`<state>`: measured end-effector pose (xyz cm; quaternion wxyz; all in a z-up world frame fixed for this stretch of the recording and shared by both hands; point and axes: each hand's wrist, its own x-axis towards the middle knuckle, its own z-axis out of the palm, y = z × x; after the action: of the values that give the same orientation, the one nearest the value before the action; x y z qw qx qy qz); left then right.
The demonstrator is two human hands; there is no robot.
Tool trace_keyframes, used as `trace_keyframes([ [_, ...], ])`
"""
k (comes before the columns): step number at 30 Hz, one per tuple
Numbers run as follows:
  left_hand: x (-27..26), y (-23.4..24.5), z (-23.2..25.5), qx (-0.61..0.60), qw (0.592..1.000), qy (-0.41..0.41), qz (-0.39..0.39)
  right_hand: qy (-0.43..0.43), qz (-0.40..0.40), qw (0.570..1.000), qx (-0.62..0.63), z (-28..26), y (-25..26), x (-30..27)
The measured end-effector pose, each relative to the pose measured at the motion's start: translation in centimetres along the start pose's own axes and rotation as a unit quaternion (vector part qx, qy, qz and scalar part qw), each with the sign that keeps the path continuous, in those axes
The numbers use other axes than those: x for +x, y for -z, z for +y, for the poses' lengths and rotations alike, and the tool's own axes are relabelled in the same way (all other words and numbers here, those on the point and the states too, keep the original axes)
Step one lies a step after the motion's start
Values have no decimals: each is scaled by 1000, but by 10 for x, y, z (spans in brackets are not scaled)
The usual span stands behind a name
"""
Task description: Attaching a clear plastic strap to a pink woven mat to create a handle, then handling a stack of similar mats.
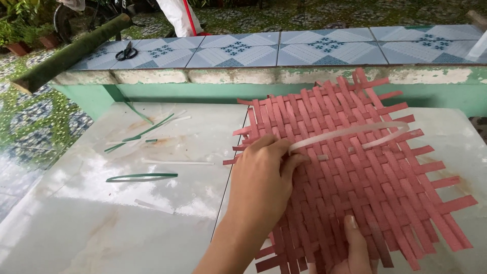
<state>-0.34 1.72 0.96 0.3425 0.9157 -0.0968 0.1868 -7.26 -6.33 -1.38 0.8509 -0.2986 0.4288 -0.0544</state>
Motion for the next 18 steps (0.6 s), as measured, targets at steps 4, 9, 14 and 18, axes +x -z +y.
trace_keyframes([
  [4,-1,3,2,-4,1000,-2,5,-11,-8,1000,-8,-2,2,5],
  [9,-1,4,2,2,1000,-10,2,-25,-19,999,-17,-1,2,6],
  [14,-9,14,2,-23,996,-35,76,-38,-28,998,-28,-13,5,-1],
  [18,-42,38,12,-139,965,-16,222,-44,-36,998,-32,-12,25,43],
])
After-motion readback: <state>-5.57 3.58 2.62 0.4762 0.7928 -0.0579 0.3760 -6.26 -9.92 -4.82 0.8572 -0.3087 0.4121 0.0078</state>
